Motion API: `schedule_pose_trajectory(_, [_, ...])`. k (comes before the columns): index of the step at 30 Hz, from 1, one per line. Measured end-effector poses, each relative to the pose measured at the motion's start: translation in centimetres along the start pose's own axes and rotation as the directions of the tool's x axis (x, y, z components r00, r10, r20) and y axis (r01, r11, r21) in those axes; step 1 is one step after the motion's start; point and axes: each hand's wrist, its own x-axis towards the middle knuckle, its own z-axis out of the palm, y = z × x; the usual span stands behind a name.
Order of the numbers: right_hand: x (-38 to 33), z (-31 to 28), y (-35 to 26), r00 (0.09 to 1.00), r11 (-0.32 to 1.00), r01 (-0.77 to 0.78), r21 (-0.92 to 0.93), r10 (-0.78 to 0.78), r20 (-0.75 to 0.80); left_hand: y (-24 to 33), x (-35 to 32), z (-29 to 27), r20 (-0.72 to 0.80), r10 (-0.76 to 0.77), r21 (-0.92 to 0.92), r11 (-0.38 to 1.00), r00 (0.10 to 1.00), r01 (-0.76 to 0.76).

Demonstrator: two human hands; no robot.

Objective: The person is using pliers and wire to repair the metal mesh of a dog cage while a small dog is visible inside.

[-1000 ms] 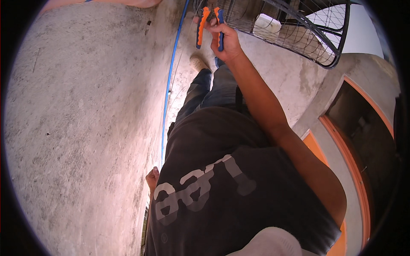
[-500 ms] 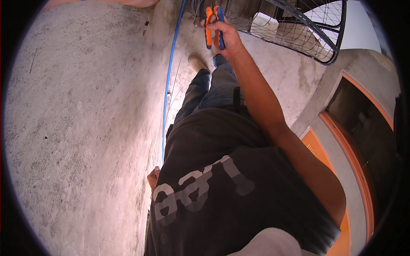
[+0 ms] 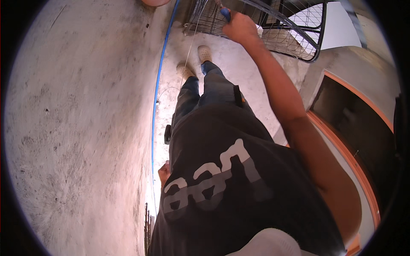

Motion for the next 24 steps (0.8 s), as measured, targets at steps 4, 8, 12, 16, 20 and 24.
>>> schedule_pose_trajectory(4, [0.2, -1.1, -1.6, 0.999, 0.988, -0.018, -0.154, 0.022, 0.025, -1.5, 2.8, 1.5, 0.102, -0.039, 0.126, 0.992, 0.994, 0.026])
schedule_pose_trajectory(8, [0.3, -0.7, -2.1, 0.993, 0.994, -0.100, -0.048, 0.103, 0.066, -2.2, 9.1, 0.2, 0.138, 0.047, 0.413, 0.905, 0.989, -0.100])
schedule_pose_trajectory(12, [-0.1, -0.5, -1.0, 0.992, 0.993, -0.114, 0.009, 0.113, 0.051, 18.3, 20.0, -0.4, -0.093, 0.419, 0.266, 0.885, 0.903, -0.383])
schedule_pose_trajectory(16, [0.0, 0.2, -1.7, 0.990, 0.983, -0.140, 0.118, 0.135, 0.047, 37.8, 26.8, 1.9, -0.198, 0.844, 0.289, 0.536, 0.498, -0.793])
schedule_pose_trajectory(20, [0.1, 0.8, -1.6, 0.992, 0.974, -0.115, 0.195, 0.103, 0.070, 51.4, 29.0, 7.6, 0.065, 0.636, 0.240, 0.738, 0.769, -0.631])
schedule_pose_trajectory(24, [0.0, 1.4, -0.8, 0.992, 0.947, -0.125, 0.295, 0.123, 0.025, 57.1, 29.9, 12.9, 0.196, 0.338, 0.362, 0.848, 0.921, -0.388])
